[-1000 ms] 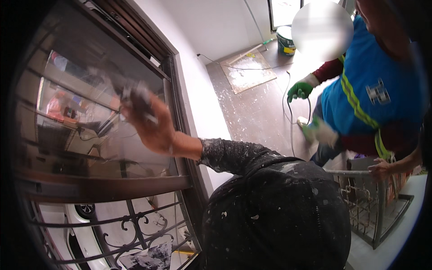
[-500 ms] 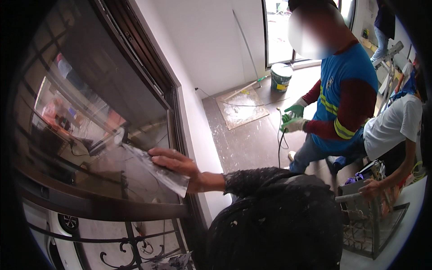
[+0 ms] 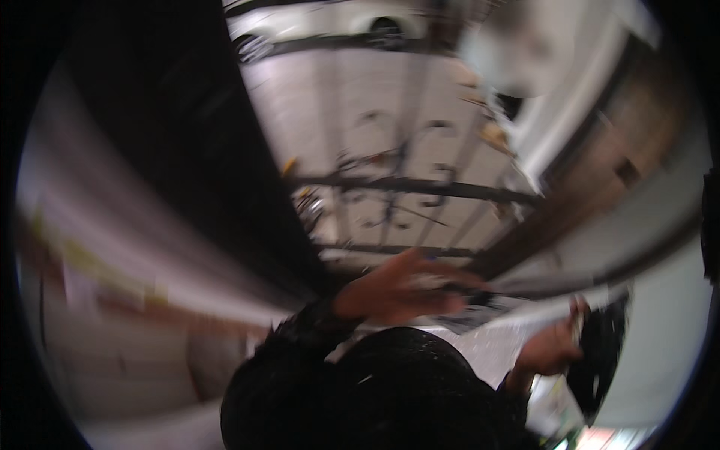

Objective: The person applies white sealant along the top edge of a window frame using a caulking gun and a putty knife. They repeatedly smooth the bead and scrape excess material from the frame and tools while working near a metal security gate.

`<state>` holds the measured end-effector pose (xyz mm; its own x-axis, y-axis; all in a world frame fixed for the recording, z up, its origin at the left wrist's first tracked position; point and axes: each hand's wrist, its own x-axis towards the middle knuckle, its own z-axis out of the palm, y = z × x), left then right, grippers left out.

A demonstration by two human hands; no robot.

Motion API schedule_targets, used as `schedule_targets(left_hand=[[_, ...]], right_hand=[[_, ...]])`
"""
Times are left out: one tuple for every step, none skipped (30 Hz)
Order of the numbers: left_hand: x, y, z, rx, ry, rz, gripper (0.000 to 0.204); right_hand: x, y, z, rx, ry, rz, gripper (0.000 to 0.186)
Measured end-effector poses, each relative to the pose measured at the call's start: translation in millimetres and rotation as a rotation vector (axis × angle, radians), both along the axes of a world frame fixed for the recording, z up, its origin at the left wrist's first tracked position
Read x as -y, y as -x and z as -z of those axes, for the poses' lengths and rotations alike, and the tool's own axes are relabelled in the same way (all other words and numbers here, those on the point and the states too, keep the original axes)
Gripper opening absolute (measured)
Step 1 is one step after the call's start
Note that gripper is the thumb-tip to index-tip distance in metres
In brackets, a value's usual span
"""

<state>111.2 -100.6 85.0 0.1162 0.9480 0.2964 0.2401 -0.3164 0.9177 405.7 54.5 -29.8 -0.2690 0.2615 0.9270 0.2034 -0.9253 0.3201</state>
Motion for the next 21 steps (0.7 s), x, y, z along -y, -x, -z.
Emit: schedule_targets(left_hand=[[-0.8,-9.7,-3.2,0.075,-0.110,-0.004,0.039],[2.2,-25.8,-5.6,0.190,-0.169,-0.077,0.042],[4.3,-30.5,-1.3,0.256,-0.239,-0.153,0.046],[14.7,-42.6,1.7,0.378,-0.240,-0.204,0.046],[21.2,-45.6,13.2,0.493,-0.238,-0.244,0.047],[27.3,-49.3,24.3,0.608,-0.247,-0.276,0.049],[31.6,-50.4,37.7,0.640,-0.292,-0.339,0.049],[37.6,-54.4,51.2,0.667,-0.336,-0.404,0.049],[46.0,-64.6,64.9,0.696,-0.378,-0.471,0.050],[54.3,-74.6,77.8,0.675,-0.390,-0.521,0.051],[63.1,-88.9,86.1,0.705,-0.423,-0.571,0.051],[62.4,-95.2,95.2,0.717,-0.454,-0.628,0.051],[69.3,-108.6,97.3,0.718,-0.460,-0.689,0.051],[71.2,-120.6,99.5,0.887,-0.491,-0.632,0.049],[77.3,-129.5,98.0,0.895,-0.499,-0.712,0.047],[70.4,-125.4,93.1,0.898,-0.503,-0.761,0.045],[74.0,-131.5,88.2,0.911,-0.461,-0.793,0.043],[83.4,-140.0,86.6,0.944,-0.376,-0.792,0.042],[85.7,-140.1,81.1,0.999,-0.310,-0.784,0.043],[89.6,-140.4,74.8,1.065,-0.326,-0.699,0.043],[84.3,-144.5,68.5,1.141,-0.420,-0.606,0.045]], right_hand=[[-5.2,1.3,-1.1,-0.365,0.151,-0.752,0.051],[-12.9,2.9,-3.1,-0.712,0.187,-1.662,0.053],[-15.9,2.5,-3.1,-0.838,0.337,-2.200,0.054],[-19.4,4.7,-3.6,-1.008,0.495,-2.870,0.056],[-25.1,5.2,-1.5,-1.110,0.722,-3.238,0.059],[-31.2,12.2,6.6,-1.071,0.879,-3.351,0.066],[-34.4,14.9,15.3,-1.101,0.961,-3.349,0.058],[-37.4,17.6,24.3,-1.102,1.063,-3.342,0.051],[-39.8,19.3,32.1,-0.907,1.041,-3.406,0.044],[-39.9,18.3,38.7,-0.803,1.015,-3.408,0.043],[-36.9,15.2,40.3,-0.867,1.221,-3.444,0.045],[-36.5,10.3,41.9,-1.137,1.505,-3.495,0.048],[-29.6,8.6,40.4,-1.257,1.677,-3.500,0.050],[-29.7,2.3,31.2,-1.240,2.010,-3.428,0.047],[-25.1,2.6,22.5,-1.087,1.991,-3.410,0.046],[-26.4,2.2,15.1,-1.008,1.873,-3.333,0.045],[-21.9,5.7,5.2,-0.804,1.926,-3.368,0.044],[-12.8,-1.2,-0.4,-0.797,1.932,-3.416,0.041],[-10.0,-3.9,-7.3,-0.775,1.871,-3.475,0.040],[-8.8,2.6,-11.9,-0.719,1.780,-3.562,0.039],[-10.7,9.8,-17.7,-0.652,1.678,-3.644,0.038]])
